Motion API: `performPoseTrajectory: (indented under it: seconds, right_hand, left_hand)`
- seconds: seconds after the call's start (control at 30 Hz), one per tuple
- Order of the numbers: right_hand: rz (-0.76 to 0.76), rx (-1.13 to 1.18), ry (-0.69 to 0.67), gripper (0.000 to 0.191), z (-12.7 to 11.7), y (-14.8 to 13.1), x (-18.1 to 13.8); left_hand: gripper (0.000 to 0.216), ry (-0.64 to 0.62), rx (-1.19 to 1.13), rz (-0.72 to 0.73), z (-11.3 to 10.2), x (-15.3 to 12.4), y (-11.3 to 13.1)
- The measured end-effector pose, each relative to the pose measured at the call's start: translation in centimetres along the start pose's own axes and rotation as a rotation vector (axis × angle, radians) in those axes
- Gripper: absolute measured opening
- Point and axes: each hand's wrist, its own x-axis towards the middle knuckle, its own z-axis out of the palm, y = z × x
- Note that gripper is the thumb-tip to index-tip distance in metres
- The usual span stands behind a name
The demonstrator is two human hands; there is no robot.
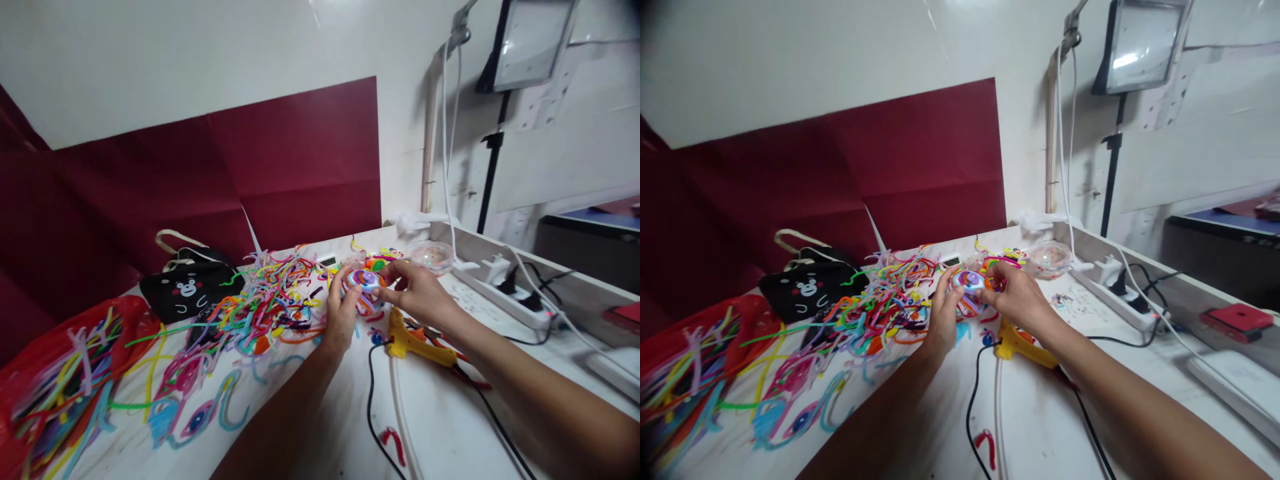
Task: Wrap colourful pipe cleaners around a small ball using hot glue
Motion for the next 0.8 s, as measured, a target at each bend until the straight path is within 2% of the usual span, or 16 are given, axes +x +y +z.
performPoseTrajectory:
  seconds: [0.3,0.6,0.8]
  right_hand:
    - [0.04,-0.047,-0.02,0.027,-0.6,-1.8,-0.3]
    - [0.05,-0.081,-0.019,0.026,-0.4,-1.8,-0.3]
    - [0.06,-0.092,-0.018,0.027,-0.5,-1.9,-0.3]
  left_hand:
    - [0.043,-0.032,-0.046,-0.025,0.1,0.7,-0.4]
    - [0.038,-0.029,-0.039,-0.023,-0.1,0.5,-0.4]
    - [0.034,-0.079,-0.062,-0.011,-0.1,0.7,-0.8]
